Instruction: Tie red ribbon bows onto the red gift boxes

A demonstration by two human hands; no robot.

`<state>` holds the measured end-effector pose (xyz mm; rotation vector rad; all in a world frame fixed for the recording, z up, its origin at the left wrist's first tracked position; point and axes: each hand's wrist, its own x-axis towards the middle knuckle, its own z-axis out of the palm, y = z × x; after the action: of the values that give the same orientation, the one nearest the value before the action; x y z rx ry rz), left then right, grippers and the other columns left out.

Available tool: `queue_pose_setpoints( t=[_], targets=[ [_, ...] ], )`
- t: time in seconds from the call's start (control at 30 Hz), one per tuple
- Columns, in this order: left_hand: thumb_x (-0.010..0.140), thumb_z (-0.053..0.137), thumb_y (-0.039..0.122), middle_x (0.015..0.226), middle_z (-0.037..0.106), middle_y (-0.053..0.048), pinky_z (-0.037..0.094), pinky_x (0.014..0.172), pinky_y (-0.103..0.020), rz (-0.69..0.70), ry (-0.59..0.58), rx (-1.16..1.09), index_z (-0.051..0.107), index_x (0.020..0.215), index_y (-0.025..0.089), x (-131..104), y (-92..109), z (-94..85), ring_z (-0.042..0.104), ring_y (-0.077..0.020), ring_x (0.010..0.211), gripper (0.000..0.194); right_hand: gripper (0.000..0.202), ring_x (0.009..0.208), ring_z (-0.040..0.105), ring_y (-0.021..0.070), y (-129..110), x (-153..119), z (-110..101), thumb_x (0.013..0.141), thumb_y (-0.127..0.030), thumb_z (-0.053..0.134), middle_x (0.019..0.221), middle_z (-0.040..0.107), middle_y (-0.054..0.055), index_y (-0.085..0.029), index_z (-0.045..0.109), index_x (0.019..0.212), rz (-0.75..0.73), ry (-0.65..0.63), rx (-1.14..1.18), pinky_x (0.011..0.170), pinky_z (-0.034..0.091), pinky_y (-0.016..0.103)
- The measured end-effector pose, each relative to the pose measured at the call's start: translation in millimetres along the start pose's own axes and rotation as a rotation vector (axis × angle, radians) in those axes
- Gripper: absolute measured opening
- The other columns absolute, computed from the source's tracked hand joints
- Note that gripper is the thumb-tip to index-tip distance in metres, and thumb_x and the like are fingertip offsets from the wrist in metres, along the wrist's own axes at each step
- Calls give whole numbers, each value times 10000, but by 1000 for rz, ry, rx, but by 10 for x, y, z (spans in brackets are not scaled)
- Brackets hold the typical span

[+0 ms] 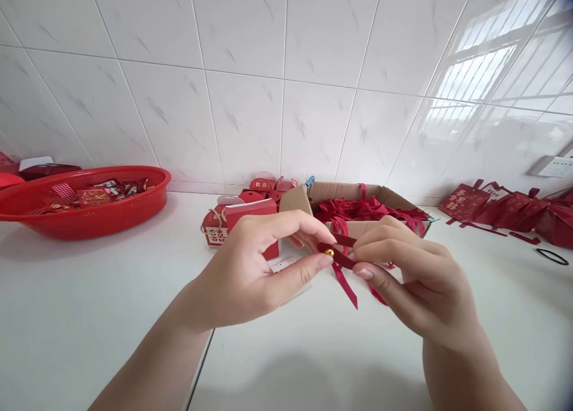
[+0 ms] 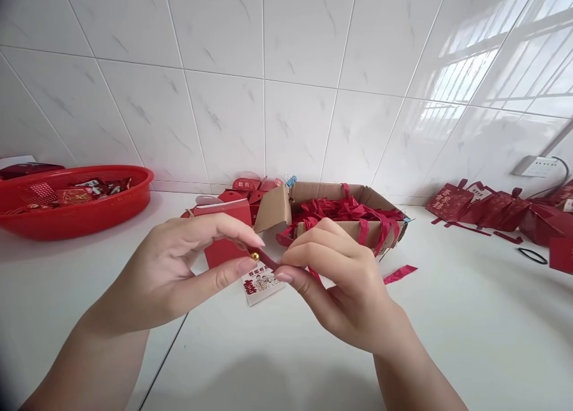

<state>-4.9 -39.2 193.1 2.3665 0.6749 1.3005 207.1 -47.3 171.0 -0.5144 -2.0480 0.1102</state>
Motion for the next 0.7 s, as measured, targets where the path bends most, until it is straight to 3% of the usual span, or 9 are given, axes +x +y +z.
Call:
queue_pose_setpoints(
  t=[0.2, 0.33, 0.47, 0.57, 0.7],
  targets=[
    [801, 616, 105, 799, 700, 6, 548, 642, -254, 42, -22, 2, 659, 844, 206, 13, 21, 32, 644, -132, 734, 118, 219, 639, 535, 117, -47, -40, 69, 824, -125, 620, 783, 632, 14, -207, 598, 1025, 125, -9, 24, 546, 444, 254],
    [812, 588, 83, 776, 694, 15, 547, 629, -257, 73, -28, 1, 652, 835, 213, 5, 22, 79, 639, -127, 708, 147, 177, 517, 435, 79, -67, -66, 126, 807, -143, 654, 681, 580, -29, -221, 602, 957, 190, 52, 64, 443, 369, 218],
    [793, 625, 110, 759, 675, 10, 543, 584, -254, 89, 61, 46, 628, 858, 217, -5, 26, 115, 624, -125, 665, 125, 154, 525, 444, 73, -60, -75, 140, 797, -135, 668, 723, 601, -27, -228, 606, 903, 251, 81, 118, 452, 367, 216],
    [792, 642, 140, 720, 662, 12, 522, 554, -262, 116, 79, 76, 613, 837, 225, -4, 21, 134, 608, -127, 629, 101, 148, 524, 440, 75, -60, -75, 125, 790, -143, 679, 690, 579, -33, -227, 607, 889, 292, 79, 204, 466, 369, 224],
    [792, 658, 165, 682, 642, 18, 507, 636, -288, 221, 48, 130, 610, 784, 223, 6, -1, 141, 588, -130, 651, 76, 84, 534, 438, 85, -61, -66, 92, 801, -152, 663, 640, 539, -30, -213, 607, 819, 364, 28, 345, 453, 354, 223]
  ],
)
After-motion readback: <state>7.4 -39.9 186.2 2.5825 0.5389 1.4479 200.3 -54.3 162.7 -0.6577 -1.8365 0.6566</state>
